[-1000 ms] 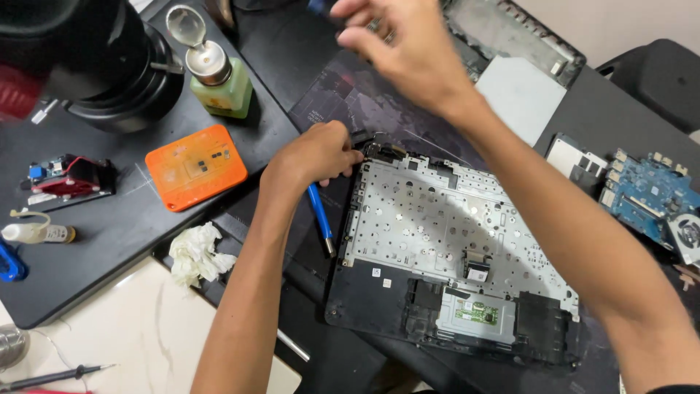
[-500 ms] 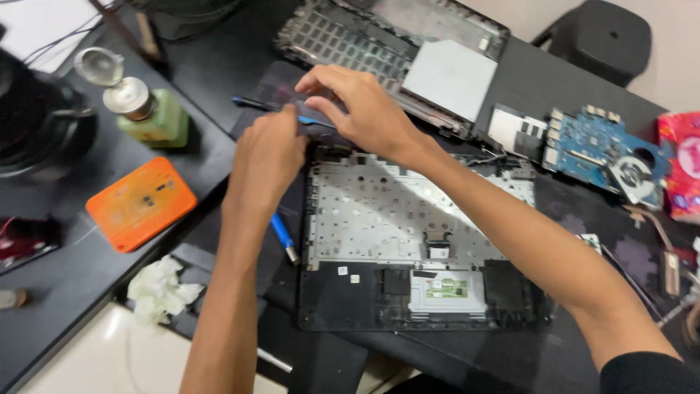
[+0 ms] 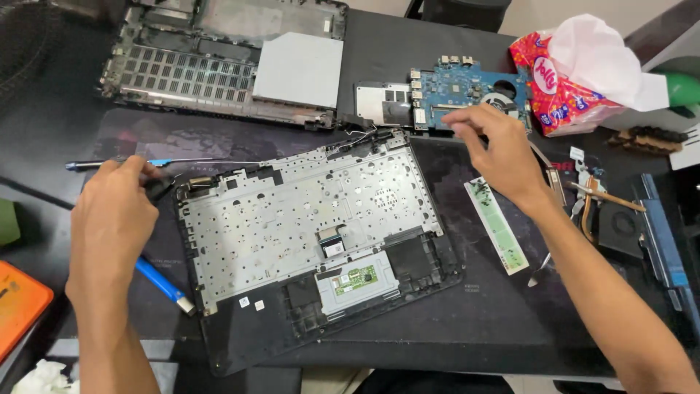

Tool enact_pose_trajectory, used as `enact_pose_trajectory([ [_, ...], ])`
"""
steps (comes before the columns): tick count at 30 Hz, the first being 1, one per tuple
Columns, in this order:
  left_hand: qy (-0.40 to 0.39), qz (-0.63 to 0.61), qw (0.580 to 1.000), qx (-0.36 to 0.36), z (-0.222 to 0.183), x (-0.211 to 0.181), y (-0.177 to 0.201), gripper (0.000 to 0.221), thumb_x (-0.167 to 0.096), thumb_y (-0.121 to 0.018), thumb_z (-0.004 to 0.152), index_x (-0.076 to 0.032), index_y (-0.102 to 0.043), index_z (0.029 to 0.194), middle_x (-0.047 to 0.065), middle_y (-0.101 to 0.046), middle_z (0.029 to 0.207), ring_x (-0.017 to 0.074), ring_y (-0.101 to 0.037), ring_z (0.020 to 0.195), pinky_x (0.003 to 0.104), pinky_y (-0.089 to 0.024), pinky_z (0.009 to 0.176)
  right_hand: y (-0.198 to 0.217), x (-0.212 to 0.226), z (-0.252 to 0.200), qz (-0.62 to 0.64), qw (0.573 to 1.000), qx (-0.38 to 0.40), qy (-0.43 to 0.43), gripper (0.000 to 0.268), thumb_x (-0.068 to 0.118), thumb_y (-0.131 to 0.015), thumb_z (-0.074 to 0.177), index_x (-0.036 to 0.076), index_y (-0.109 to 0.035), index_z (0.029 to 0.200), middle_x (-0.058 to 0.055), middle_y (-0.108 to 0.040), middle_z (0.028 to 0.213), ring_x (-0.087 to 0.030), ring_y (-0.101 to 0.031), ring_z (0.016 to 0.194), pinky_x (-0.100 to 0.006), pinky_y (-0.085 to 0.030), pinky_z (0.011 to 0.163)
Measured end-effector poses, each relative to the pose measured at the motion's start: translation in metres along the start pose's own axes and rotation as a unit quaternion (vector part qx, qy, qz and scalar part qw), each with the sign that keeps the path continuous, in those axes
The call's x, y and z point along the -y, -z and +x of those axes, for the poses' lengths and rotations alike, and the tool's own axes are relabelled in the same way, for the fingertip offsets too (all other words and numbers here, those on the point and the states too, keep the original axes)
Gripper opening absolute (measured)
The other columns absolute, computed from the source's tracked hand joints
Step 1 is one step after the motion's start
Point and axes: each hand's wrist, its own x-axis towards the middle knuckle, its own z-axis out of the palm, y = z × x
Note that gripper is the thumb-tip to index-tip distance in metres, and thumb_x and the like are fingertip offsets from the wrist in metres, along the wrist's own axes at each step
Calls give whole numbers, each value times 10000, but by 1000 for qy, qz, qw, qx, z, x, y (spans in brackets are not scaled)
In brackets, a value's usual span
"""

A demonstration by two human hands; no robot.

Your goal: The person assembles a laptop by placing the optical drive into the chassis, securing it with screws, and installing the motherboard. They use a screwdriver and a precision tool to manipulate small components and wires.

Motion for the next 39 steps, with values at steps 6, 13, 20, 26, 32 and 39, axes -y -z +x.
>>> enact_pose_trajectory([
  [6,30,-59,996,67,7,5,0,225,-52,-687,931,-32,-705,1154,210,-707,1094,404,-684,981,495,-527,865,-12,4,-4,10,999,42,20,198,96,-704,983,26,-715,1168,-116,-711,1051,-246,-703,867,-352,-541,751],
  [13,22,-15,998,54,5,-9,4,267,-76,-720,896,-47,-720,1162,200,-711,1103,406,-674,1011,496,-520,846,-38,18,22,26,995,79,58,239,154,-703,988,44,-685,1199,-119,-663,1060,-260,-726,929,-367,-558,757],
  [20,51,47,995,70,8,-13,2,347,-198,-742,880,-64,-728,1199,168,-731,1099,394,-683,1003,506,-526,833,-65,12,48,-34,989,66,130,218,235,-620,1057,83,-708,1186,-88,-649,1058,-279,-640,968,-423,-458,917],
  [26,39,55,997,25,7,-16,8,370,-197,-720,901,-42,-737,1237,188,-712,1112,400,-683,963,499,-528,816,-84,8,71,-20,989,80,120,227,250,-657,1036,77,-715,1170,-91,-648,1042,-261,-648,892,-420,-462,875],
  [32,18,11,1000,-20,6,-46,27,289,-151,-702,939,-5,-745,1185,208,-679,1043,373,-672,881,475,-522,802,-86,11,84,43,987,122,94,281,258,-783,939,27,-676,1057,-117,-654,1009,-249,-700,823,-385,-542,741],
  [39,-35,-94,990,-103,4,-80,49,228,3,-698,878,71,-684,1096,200,-619,965,296,-635,784,399,-515,709,-51,13,71,158,982,58,87,268,125,-752,1031,13,-512,1074,-66,-654,977,-143,-674,915,-298,-545,832],
])
